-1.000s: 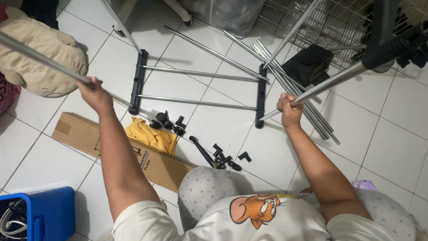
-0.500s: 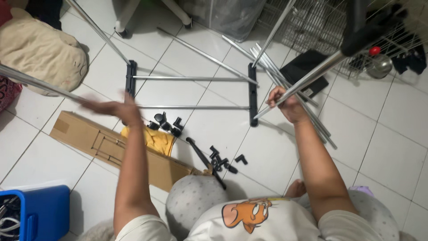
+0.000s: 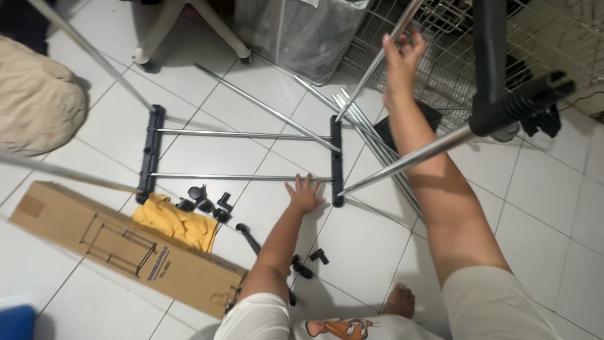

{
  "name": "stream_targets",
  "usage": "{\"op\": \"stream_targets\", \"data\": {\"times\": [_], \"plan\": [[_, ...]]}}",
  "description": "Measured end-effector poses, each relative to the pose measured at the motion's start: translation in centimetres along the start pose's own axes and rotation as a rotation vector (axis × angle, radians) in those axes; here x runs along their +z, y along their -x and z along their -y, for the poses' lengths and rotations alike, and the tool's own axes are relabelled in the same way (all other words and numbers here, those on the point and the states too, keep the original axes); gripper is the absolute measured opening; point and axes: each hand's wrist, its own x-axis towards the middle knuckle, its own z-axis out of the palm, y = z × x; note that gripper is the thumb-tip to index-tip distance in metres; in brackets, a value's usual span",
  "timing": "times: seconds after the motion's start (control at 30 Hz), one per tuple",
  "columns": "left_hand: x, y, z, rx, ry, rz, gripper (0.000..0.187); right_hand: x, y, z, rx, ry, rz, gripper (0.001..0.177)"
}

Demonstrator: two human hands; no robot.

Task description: The person assembles a metal frame structure on a tiled floor. They connect silver metal poles into black plastic crossbars and attach black plastic feet to the ends of the poles.

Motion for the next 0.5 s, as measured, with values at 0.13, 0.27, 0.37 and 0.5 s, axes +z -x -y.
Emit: {"op": "stream_targets", "data": {"times": [0.13, 0.27, 0.37, 0.5], "plan": [[4.1, -1.0, 2.5, 0.103, -0.003, -0.1, 0.069, 3.1, -2.8, -1.3, -0.17, -0.054, -0.128, 0.043], [3.9, -2.5, 4.6, 0.226, -0.001, -0.149, 0.083, 4.8, -3.0, 0.1, -0.061, 0.168, -0.308, 0.057], [2.7, -3.1, 4.3, 0.262, 0.001, -0.145, 0.076, 4.2, -2.7, 0.5, -0.2, 0.142, -0.164, 0.056], [1.0, -2.2, 4.3, 0.306, 0.05, -0.134, 0.068, 2.8, -2.7, 1.0, -0.137, -0.04, 0.036, 0.056]]}}
